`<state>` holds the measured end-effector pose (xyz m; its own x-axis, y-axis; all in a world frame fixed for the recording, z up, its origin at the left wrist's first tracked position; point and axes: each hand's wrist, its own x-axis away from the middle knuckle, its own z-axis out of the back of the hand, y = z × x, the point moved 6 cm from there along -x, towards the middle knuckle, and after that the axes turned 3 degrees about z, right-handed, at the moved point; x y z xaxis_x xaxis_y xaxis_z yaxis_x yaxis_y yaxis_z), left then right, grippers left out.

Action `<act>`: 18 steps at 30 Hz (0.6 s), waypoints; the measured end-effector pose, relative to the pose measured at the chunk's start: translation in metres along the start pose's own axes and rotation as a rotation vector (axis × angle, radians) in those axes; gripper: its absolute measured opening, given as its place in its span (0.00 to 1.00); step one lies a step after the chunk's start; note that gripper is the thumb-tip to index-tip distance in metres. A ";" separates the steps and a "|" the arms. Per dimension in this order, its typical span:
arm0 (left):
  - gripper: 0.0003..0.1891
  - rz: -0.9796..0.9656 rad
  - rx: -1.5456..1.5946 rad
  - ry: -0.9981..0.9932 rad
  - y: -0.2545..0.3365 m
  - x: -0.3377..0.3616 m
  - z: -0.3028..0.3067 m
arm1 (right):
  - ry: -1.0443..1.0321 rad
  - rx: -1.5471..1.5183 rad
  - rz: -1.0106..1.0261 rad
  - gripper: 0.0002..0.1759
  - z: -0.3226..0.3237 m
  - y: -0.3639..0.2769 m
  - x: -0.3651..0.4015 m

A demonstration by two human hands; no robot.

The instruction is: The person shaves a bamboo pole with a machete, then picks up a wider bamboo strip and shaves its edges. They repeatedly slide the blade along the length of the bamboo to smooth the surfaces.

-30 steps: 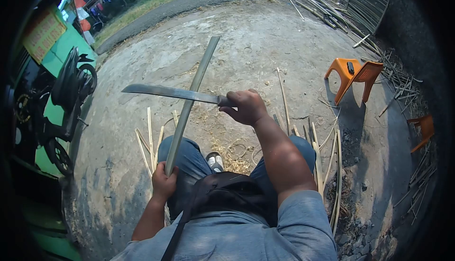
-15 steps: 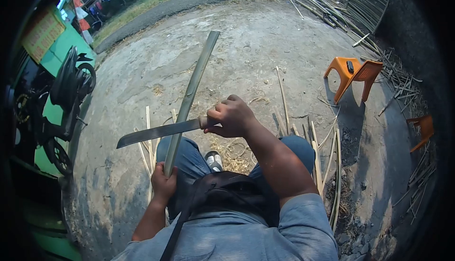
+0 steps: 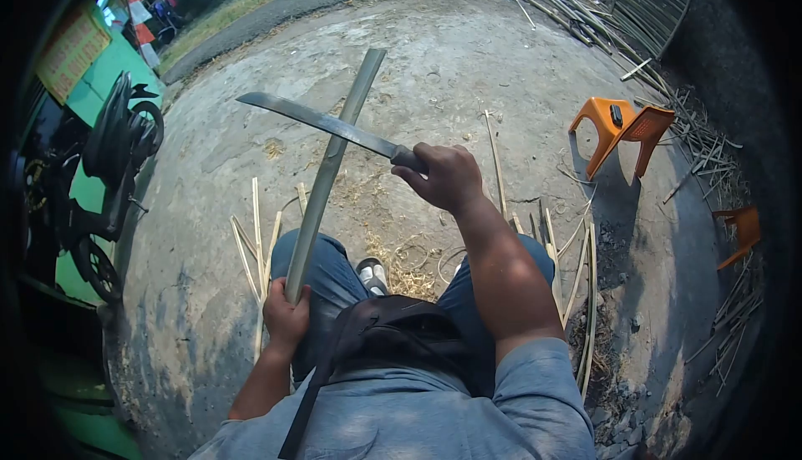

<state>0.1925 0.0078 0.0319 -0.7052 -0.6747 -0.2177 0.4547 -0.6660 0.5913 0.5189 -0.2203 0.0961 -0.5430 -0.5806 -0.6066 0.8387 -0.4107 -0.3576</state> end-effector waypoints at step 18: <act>0.21 0.011 -0.054 -0.093 0.003 -0.004 0.003 | -0.050 -0.028 -0.179 0.26 -0.005 0.022 0.002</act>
<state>0.1951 0.0099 0.0366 -0.7462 -0.6514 -0.1371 0.4897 -0.6767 0.5498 0.5368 -0.2275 0.0834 -0.6843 -0.5350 -0.4955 0.7291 -0.4914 -0.4763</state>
